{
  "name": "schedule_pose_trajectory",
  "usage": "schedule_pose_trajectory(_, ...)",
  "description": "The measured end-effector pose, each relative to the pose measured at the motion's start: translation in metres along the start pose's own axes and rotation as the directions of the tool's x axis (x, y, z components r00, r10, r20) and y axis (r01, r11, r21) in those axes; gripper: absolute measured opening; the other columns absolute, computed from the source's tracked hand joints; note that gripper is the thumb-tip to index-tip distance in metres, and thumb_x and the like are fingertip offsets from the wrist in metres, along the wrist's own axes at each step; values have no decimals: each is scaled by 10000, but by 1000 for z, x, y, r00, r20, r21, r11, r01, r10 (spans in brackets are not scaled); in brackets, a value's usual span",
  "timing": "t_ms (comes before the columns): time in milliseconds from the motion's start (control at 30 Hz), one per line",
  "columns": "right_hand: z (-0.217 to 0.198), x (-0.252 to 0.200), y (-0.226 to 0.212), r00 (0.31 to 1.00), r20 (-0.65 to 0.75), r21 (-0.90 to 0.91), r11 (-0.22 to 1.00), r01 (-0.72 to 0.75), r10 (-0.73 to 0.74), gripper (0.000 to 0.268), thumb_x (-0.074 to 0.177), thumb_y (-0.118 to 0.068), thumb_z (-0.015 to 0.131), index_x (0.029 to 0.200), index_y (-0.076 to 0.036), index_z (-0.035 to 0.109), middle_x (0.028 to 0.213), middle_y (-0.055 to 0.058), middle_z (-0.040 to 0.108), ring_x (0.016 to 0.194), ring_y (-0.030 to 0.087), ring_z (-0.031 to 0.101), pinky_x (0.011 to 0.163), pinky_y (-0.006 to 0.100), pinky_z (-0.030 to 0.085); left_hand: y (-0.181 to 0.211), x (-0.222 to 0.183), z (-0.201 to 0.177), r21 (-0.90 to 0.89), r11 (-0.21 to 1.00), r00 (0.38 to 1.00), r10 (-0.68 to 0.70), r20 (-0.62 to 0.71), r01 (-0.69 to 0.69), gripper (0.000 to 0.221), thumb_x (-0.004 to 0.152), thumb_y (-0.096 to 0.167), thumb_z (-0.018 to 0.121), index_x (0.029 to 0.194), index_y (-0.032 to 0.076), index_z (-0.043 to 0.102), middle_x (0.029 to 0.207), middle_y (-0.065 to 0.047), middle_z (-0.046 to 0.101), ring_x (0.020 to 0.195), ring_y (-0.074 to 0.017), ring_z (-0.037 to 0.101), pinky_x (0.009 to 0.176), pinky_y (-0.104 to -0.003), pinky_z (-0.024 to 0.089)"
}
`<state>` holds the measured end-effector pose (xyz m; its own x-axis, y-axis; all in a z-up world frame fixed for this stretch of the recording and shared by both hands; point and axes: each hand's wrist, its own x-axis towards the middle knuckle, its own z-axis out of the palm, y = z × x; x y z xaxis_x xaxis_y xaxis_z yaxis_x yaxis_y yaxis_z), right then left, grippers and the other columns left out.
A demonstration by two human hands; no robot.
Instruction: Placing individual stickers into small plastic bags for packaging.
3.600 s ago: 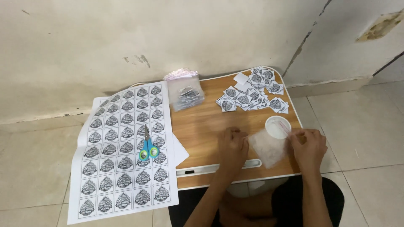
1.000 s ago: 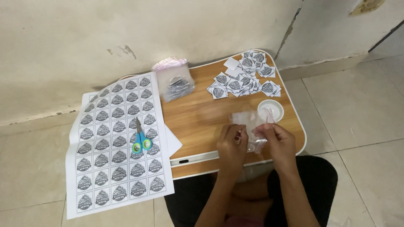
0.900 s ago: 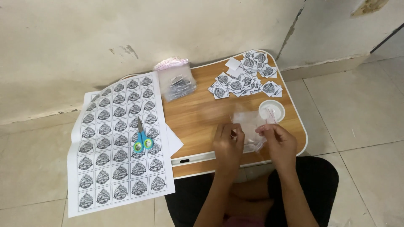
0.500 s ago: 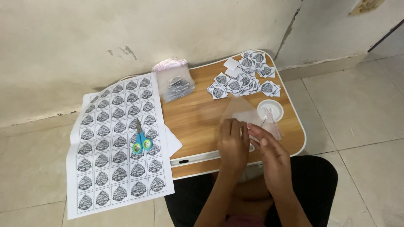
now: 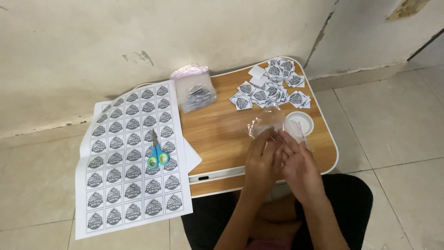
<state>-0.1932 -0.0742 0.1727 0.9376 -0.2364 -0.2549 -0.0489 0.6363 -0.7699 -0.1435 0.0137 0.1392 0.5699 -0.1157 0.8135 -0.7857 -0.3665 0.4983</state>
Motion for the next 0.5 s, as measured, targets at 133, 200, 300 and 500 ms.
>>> schedule_pose_trajectory(133,-11,11,6,990,100,-19,995,98,-96,722,1026,-540,289,1580,-81,359,1594,86,447,1192,182,543,1013,327,447,2,-2,0,-30,999,999,43,-29,-44,163,1004,114,619,889,27,695,1209,-204,677,1102,-401,694,942,-463,565)
schedule_pose_trajectory(200,-18,16,9,976,183,8,993,116,-115,735,1015,-607,278,1584,-147,354,1599,88,440,1341,264,536,966,368,517,4,-7,1,-44,998,999,49,10,-49,64,928,62,693,878,24,708,1169,-201,695,1062,-402,708,903,-465,588)
schedule_pose_trajectory(300,-15,17,13,963,165,-39,975,221,-212,884,929,-676,325,1622,-132,253,1691,100,289,1535,332,285,1202,470,293,11,-10,0,-78,995,997,65,29,-62,78,927,90,720,893,20,719,1103,-171,707,1046,-388,715,917,-458,590)
schedule_pose_trajectory(500,-24,22,15,958,168,92,972,219,-231,794,942,-657,344,1612,-235,280,1716,67,255,1551,358,251,1208,530,256,-2,-30,10,-297,946,991,-126,36,131,251,909,224,775,1133,117,735,1280,-166,649,1271,-453,587,1084,-567,437)
